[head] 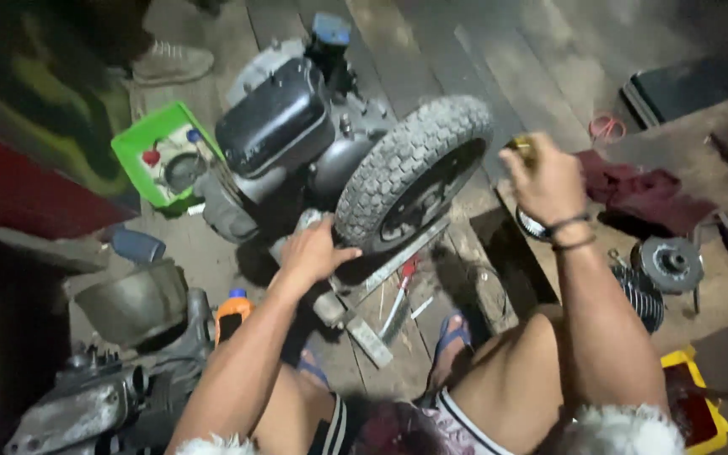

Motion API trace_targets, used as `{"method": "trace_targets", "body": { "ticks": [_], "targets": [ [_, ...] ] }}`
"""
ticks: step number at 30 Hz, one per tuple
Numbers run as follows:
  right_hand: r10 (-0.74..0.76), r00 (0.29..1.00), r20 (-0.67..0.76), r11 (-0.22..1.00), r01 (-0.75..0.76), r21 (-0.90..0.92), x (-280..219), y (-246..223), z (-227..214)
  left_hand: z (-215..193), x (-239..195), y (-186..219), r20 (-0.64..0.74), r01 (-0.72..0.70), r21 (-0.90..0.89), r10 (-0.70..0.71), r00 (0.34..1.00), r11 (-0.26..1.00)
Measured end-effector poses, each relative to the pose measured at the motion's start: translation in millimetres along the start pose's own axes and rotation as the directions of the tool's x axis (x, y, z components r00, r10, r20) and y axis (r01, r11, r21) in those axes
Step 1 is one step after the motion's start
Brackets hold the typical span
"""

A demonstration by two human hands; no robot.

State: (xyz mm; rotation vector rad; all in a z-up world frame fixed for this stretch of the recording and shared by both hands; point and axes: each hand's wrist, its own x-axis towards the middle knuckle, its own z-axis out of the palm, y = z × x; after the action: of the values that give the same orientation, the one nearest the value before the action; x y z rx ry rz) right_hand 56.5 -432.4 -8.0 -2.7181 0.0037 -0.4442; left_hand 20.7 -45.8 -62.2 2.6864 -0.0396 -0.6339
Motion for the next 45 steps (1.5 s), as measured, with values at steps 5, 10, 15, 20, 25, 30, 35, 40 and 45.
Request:
{"method": "trace_targets", "body": {
  "ticks": [5,10,15,20,25,30,35,40,45],
  "targets": [
    [0.012,0.946,-0.324,0.781,0.194,0.594,4.6,8.2,4.2,-19.4,-16.4,16.4,-0.166,-0.086,-0.064,0.075,0.983,0.994],
    [0.149,0.925,0.351,0.958,-0.047,-0.282,17.7,19.9,15.7,-36.9,-22.3,20.9,-0.38,-0.226,-0.243,0.122,0.917,0.943],
    [0.28,0.887,-0.367,0.748,0.038,0.662,4.3,5.8,15.3,1.4,-13.6,10.1,-0.148,-0.12,-0.052,0.111,0.983,0.991],
    [-0.031,0.999,-0.011,0.999,0.031,-0.018,24.3,47.0,28.6,-24.1,-13.9,23.4,-0.4,-0.241,-0.241,0.13,0.907,0.94],
    [0.485,0.771,-0.412,0.498,0.144,0.855,30.9,46.8,16.9,-11.9,-15.3,10.8,-0.49,-0.285,-0.142,0.183,0.852,0.948],
    [0.302,0.952,0.052,0.949,-0.295,-0.115,11.0,60.5,37.2,7.6,8.5,7.0,-0.283,-0.168,0.029,0.169,0.944,0.985],
    [-0.062,0.888,-0.456,0.995,0.092,0.045,25.3,87.6,48.6,-5.9,-7.2,29.3,-0.538,-0.326,-0.072,0.239,0.809,0.943],
    [0.254,0.938,0.234,0.956,-0.207,-0.21,14.1,69.9,46.3,-7.8,-1.4,18.3,-0.397,-0.248,-0.03,0.216,0.892,0.968],
    [0.694,0.664,-0.28,0.466,-0.117,0.877,32.3,82.0,43.1,-5.7,-11.9,10.0,-0.204,-0.109,-0.022,0.103,0.974,0.994]
  ]
}}
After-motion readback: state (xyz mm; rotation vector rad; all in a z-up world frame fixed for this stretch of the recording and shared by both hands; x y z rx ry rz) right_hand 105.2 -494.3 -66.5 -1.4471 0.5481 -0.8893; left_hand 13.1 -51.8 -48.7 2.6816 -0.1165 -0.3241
